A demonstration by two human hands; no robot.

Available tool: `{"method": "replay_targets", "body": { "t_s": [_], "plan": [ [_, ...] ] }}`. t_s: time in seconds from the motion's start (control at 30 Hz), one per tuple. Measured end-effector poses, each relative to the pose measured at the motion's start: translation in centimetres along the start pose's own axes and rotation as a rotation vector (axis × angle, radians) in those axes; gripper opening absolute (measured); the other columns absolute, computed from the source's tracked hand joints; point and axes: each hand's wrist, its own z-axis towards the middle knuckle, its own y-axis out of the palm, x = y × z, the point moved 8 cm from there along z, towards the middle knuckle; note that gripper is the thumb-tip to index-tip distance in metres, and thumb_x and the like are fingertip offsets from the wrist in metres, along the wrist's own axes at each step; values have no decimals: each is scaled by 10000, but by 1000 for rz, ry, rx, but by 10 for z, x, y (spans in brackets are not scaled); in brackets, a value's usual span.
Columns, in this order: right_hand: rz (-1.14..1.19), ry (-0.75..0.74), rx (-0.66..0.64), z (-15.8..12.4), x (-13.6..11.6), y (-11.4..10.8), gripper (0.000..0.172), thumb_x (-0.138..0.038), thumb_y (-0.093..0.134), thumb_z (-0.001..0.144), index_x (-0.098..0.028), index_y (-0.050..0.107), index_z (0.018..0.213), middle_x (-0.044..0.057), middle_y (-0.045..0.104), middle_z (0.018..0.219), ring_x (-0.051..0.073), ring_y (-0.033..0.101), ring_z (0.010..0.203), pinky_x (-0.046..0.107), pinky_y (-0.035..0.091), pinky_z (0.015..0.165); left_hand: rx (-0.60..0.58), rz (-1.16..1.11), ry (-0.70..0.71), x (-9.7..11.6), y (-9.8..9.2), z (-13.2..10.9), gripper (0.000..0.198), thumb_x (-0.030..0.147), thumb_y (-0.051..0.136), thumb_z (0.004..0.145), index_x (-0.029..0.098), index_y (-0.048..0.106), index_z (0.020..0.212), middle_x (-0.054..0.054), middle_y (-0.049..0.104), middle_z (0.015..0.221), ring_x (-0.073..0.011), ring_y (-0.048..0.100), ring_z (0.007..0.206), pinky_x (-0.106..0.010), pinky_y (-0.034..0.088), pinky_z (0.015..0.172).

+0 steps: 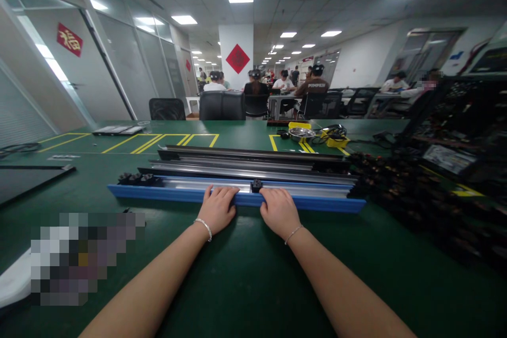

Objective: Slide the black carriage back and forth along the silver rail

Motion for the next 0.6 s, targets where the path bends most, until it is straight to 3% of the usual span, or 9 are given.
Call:
{"method": "replay_targets", "body": {
  "t_s": [0.6],
  "plan": [
    [-17,46,0,-2,8,-3,291,-194,432,793,-208,580,1043,67,643,995,189,528,958,345,251,953,-1,-10,-4,0,-1,-1,460,222,487,742,294,471,1196,-18,580,1187,-208,481,1111,-460,162,1069]
  ]
}}
